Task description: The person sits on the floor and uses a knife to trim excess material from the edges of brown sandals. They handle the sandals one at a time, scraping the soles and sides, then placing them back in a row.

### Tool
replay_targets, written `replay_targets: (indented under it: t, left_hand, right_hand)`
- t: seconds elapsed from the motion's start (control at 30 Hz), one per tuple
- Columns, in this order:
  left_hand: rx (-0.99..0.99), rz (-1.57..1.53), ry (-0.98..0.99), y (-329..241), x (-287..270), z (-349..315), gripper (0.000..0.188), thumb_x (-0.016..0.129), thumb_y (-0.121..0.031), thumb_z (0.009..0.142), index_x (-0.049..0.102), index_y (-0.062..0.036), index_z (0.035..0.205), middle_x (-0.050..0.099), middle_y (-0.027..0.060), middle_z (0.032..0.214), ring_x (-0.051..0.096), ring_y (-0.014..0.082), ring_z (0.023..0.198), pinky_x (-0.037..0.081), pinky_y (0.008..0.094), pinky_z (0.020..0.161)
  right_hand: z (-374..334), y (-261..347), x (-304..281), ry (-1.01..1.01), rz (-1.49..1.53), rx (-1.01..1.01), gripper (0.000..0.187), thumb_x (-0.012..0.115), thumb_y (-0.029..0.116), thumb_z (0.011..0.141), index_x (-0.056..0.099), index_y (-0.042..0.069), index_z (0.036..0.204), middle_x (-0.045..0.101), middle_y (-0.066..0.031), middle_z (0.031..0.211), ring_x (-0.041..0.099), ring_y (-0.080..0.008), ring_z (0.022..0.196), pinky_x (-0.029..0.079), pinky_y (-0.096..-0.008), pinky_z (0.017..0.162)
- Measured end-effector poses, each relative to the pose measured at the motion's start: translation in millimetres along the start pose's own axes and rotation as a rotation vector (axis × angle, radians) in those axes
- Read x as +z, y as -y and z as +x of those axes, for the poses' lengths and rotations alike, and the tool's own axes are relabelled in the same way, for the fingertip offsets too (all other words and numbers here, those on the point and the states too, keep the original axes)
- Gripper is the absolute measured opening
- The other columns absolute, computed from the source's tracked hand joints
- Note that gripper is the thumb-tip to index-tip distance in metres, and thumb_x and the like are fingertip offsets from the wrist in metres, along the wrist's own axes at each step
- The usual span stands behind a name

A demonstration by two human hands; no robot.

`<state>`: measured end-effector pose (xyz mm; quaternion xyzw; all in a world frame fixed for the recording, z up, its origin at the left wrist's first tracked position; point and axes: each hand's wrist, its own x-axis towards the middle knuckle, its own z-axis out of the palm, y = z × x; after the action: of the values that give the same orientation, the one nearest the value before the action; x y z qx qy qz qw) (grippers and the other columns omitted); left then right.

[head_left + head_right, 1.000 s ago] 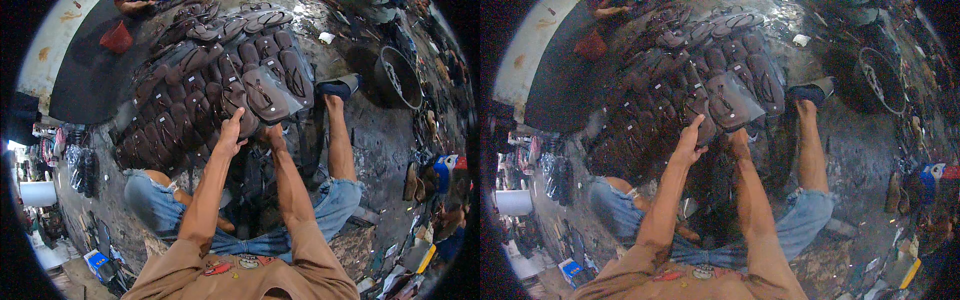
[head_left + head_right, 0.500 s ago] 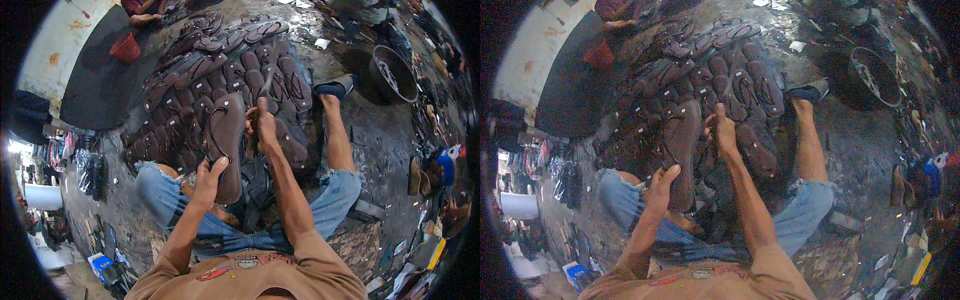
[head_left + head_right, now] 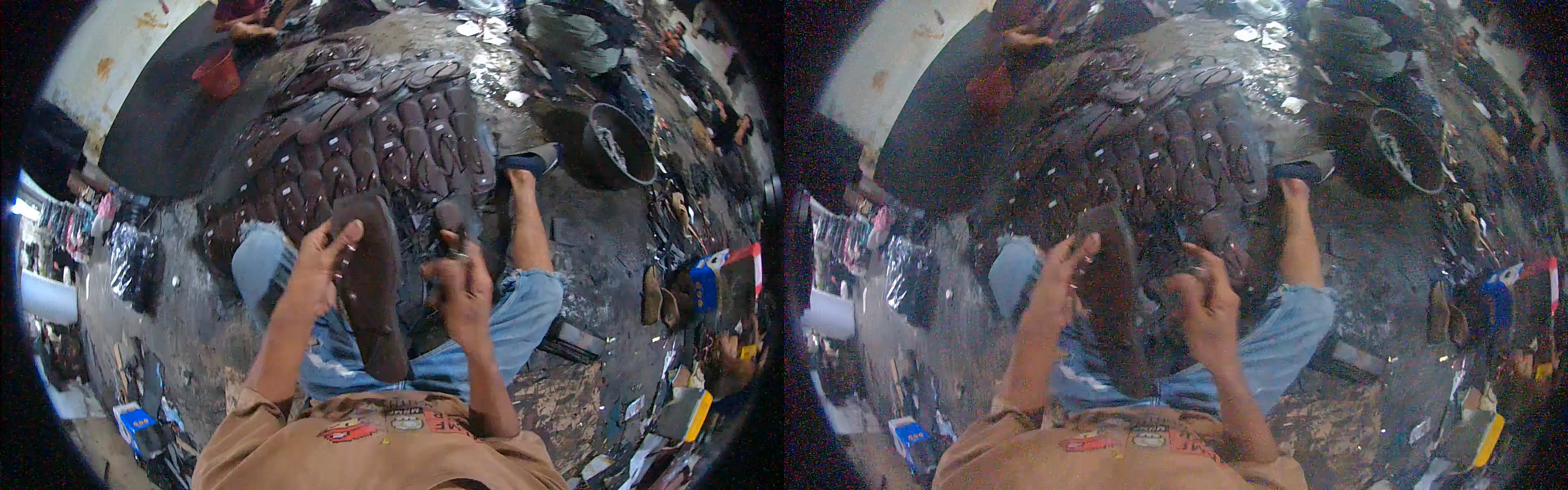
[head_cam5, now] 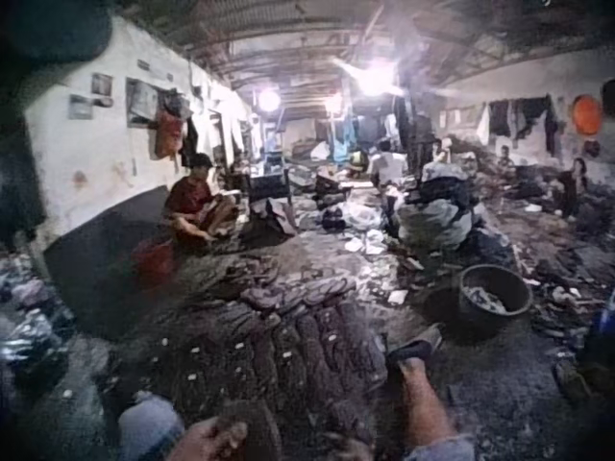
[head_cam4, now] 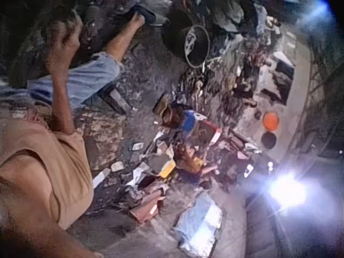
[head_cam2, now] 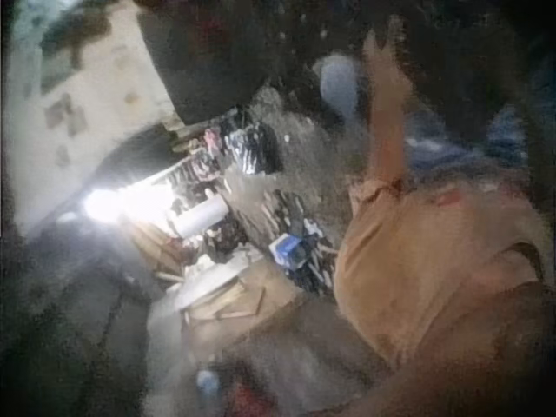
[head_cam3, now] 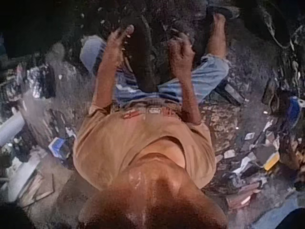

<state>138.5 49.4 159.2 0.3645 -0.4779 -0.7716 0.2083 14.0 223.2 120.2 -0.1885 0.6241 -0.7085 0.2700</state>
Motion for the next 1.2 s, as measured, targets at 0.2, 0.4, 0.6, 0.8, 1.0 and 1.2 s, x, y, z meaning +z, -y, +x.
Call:
replay_targets:
  t: [0.2,0.4,0.6,0.8,1.0,1.2]
  left_hand:
    - [-0.190,-0.149,0.042,-2.2,-55.5,-47.1,0.041,0.077,-0.034,0.093,0.064,-0.0068,0.120,0.071,0.0048,0.108,0.071,0.0169,0.093,0.059,0.0335,0.082]
    - [-0.240,-0.234,-0.008,-10.4,-37.9,-70.0,0.046,0.075,-0.030,0.094,0.060,-0.0038,0.129,0.071,0.0085,0.115,0.073,0.0216,0.099,0.061,0.0392,0.086]
    - [-0.186,-0.066,0.003,-4.6,-40.2,-66.7,0.049,0.076,-0.030,0.094,0.058,-0.0030,0.131,0.071,0.0082,0.117,0.073,0.0209,0.098,0.061,0.0381,0.085]
    - [-0.192,0.095,-0.038,-2.9,-40.8,-67.2,0.045,0.074,-0.027,0.095,0.059,-0.0042,0.131,0.070,0.0067,0.115,0.071,0.0182,0.100,0.060,0.0359,0.087]
    - [-0.185,0.035,0.085,-20.0,-14.9,-63.1,0.041,0.073,-0.020,0.096,0.059,-0.0037,0.130,0.071,0.0062,0.116,0.069,0.0150,0.101,0.057,0.0328,0.090]
    - [0.055,0.573,0.338,-96.1,-22.8,-69.3,0.045,0.082,-0.019,0.087,0.065,-0.0005,0.124,0.073,0.0039,0.108,0.065,0.0107,0.098,0.052,0.0304,0.091]
  right_hand:
    - [-73.8,-9.6,-34.3,0.319,-0.334,0.037,0.033,0.046,0.034,0.109,0.060,0.004,0.104,0.048,0.0015,0.062,0.049,-0.0076,0.055,0.036,-0.0280,0.048]
    - [-130.5,-14.5,-42.6,0.431,-0.491,0.038,0.014,0.051,0.015,0.101,0.057,0.002,0.100,0.048,-0.0209,0.064,0.046,-0.0405,0.054,0.038,-0.0432,0.053]
    - [-103.4,-20.1,-27.3,0.463,-0.608,0.142,0.022,0.056,0.027,0.102,0.058,0.007,0.112,0.066,-0.0242,0.077,0.063,-0.0499,0.071,0.048,-0.0533,0.063]
    - [-21.0,-20.0,17.7,0.495,-0.550,-0.034,0.026,0.052,0.033,0.106,0.058,0.008,0.109,0.065,-0.0250,0.077,0.063,-0.0495,0.073,0.047,-0.0557,0.063]
    - [63.1,-48.2,53.0,0.406,-0.286,-0.052,0.034,0.046,0.034,0.109,0.060,0.003,0.107,0.066,-0.0158,0.084,0.065,-0.0337,0.073,0.050,-0.0468,0.067]
    - [29.8,-6.8,-18.6,0.247,-0.086,0.005,0.038,0.045,0.038,0.110,0.062,0.005,0.117,0.053,0.0015,0.072,0.045,-0.0067,0.057,0.037,-0.0256,0.052]
